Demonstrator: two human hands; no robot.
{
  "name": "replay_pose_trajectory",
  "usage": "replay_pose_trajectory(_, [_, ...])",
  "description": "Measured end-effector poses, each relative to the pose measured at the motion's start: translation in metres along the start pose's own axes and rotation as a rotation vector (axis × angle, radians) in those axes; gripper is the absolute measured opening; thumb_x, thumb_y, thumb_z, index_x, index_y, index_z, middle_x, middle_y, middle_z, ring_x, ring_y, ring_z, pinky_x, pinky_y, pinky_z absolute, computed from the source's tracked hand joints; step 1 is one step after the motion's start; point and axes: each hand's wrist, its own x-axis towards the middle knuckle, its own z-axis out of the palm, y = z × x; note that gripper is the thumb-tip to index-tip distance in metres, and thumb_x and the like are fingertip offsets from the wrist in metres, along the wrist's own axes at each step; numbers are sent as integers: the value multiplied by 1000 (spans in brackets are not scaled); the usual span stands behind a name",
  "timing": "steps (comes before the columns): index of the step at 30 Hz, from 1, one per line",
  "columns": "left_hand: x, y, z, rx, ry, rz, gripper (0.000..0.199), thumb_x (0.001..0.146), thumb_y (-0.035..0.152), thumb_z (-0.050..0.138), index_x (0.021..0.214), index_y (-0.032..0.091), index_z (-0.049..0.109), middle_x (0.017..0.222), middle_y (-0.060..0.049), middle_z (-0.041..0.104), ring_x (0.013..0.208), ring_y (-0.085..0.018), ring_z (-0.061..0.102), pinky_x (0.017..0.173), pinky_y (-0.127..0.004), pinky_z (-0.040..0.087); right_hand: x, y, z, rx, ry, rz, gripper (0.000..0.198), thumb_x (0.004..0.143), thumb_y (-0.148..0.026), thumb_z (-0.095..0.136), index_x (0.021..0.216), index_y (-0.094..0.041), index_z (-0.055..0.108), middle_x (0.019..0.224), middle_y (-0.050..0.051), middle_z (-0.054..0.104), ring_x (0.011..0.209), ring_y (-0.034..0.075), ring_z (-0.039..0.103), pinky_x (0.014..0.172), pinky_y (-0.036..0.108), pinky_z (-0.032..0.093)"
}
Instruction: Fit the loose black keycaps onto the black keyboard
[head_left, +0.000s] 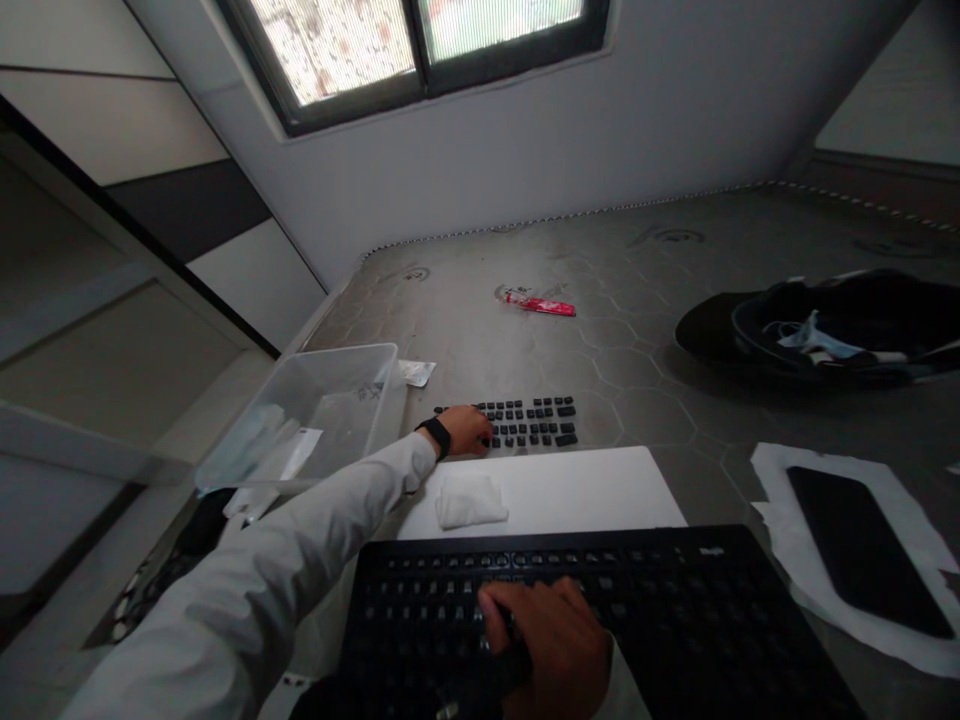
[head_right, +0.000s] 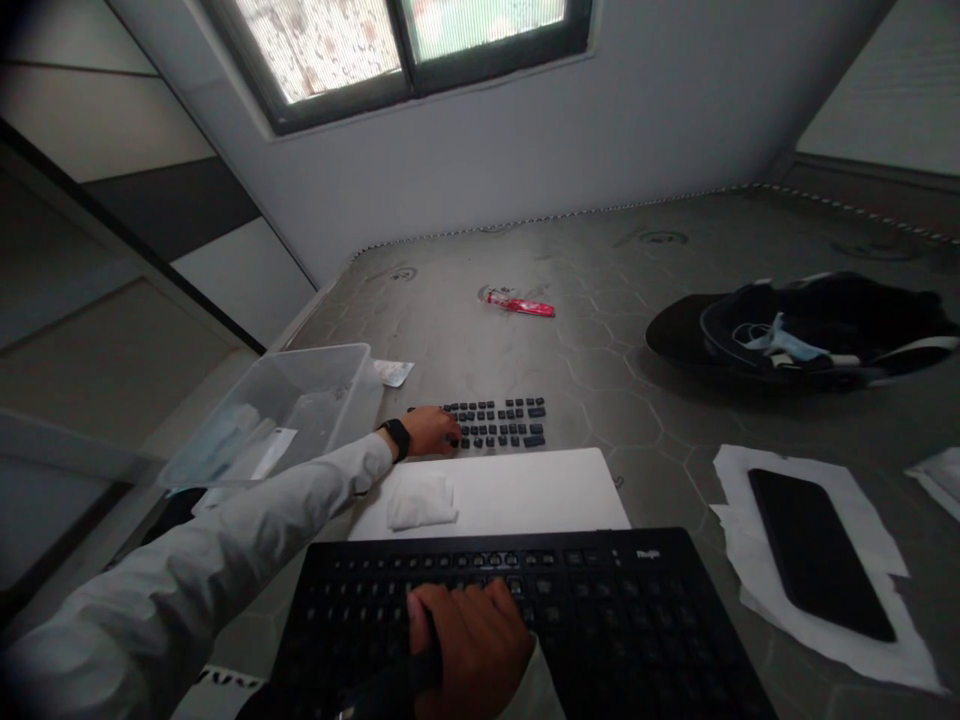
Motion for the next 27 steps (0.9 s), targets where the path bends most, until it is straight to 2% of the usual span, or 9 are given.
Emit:
replay_pose_trajectory(4, [1, 1, 1, 17, 0, -28, 21, 76, 27, 64, 94, 26, 73, 101, -4, 76, 92, -21, 68, 75, -29, 48, -3, -1, 3, 18, 12, 34, 19, 94, -23, 53, 79, -22, 65, 57, -3, 65, 50, 14, 57, 61, 34, 29])
replay_pose_trajectory(10, [2, 1, 1, 15, -13, -76, 31, 74, 28, 68, 105, 29, 69, 100, -2, 76, 91, -21, 69, 72, -29, 49, -2, -1, 2, 24, 17, 31, 18, 94, -22, 53, 80, -22, 65, 57, -3, 65, 49, 14, 55, 61, 33, 29])
replay_pose_trajectory(27, [0, 2, -1, -19, -19, -99, 29, 74, 30, 69, 103, 30, 67, 102, 0, 76, 93, -20, 68, 75, -28, 48, -1, -3, 3, -6, 50, 51, 19, 92, -22, 57, 75, -22, 66, 55, -4, 64, 47, 12, 55, 59, 32, 30])
